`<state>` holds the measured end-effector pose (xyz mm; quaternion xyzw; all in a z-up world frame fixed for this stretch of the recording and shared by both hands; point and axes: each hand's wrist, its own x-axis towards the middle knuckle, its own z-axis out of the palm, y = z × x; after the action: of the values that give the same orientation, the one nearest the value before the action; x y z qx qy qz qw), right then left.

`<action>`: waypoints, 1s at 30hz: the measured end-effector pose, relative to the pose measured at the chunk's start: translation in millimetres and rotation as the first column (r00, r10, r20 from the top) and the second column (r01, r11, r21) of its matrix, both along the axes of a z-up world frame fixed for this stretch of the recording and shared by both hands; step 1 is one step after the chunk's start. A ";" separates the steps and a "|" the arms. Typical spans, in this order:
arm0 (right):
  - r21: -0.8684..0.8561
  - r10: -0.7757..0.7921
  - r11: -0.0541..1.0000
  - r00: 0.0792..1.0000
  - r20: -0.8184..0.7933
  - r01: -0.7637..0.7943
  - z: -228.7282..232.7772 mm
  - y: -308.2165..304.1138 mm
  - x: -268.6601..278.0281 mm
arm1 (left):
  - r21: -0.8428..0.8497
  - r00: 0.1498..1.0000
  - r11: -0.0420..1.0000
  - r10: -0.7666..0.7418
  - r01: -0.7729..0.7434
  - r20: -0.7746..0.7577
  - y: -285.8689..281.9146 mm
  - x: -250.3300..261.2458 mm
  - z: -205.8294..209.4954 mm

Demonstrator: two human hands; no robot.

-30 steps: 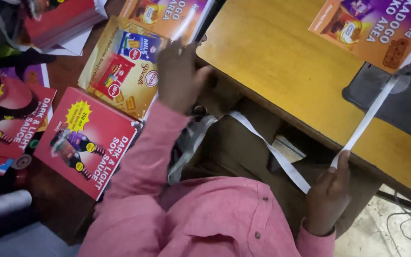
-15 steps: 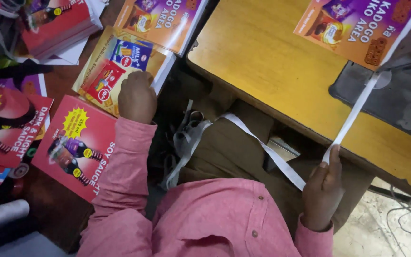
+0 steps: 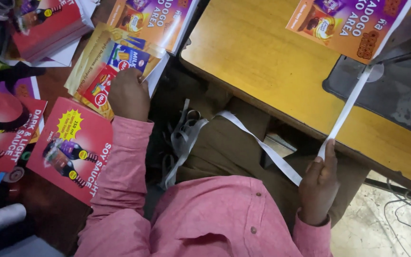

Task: The person sits and uses a sewing machine to stitch a white strip of material onto the edge of various printed paper sheets. They repeatedly pick up a sheet, align it with the strip under the needle, sew along the edge, and then move the finished piece aside.

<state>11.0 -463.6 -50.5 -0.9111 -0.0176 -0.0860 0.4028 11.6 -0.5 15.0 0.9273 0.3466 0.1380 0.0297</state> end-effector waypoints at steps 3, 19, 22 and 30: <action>-0.026 -0.025 0.999 0.999 -0.021 0.025 -5.2 -2.5 -0.5 | 0.008 0.996 0.997 -0.073 0.073 0.050 24.7 -0.1 -16.7; 0.033 -0.015 0.999 0.994 -0.106 0.019 6.8 -0.3 3.7 | -0.522 0.668 0.559 -0.744 0.644 0.028 -244.2 185.6 40.2; 0.059 -0.021 0.998 0.988 -0.152 0.031 4.9 -2.6 2.1 | -0.531 0.477 0.537 -0.840 0.656 -0.259 -311.3 190.0 37.8; 0.258 -0.016 0.963 0.972 -0.234 0.078 6.6 -4.5 6.3 | -0.479 0.362 0.410 -0.912 0.776 -0.194 -324.2 171.5 46.8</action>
<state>17.4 -468.1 -43.9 -0.8528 0.0626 0.0085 0.5184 183.1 -324.7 61.8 0.9577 -0.1740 -0.1605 0.1634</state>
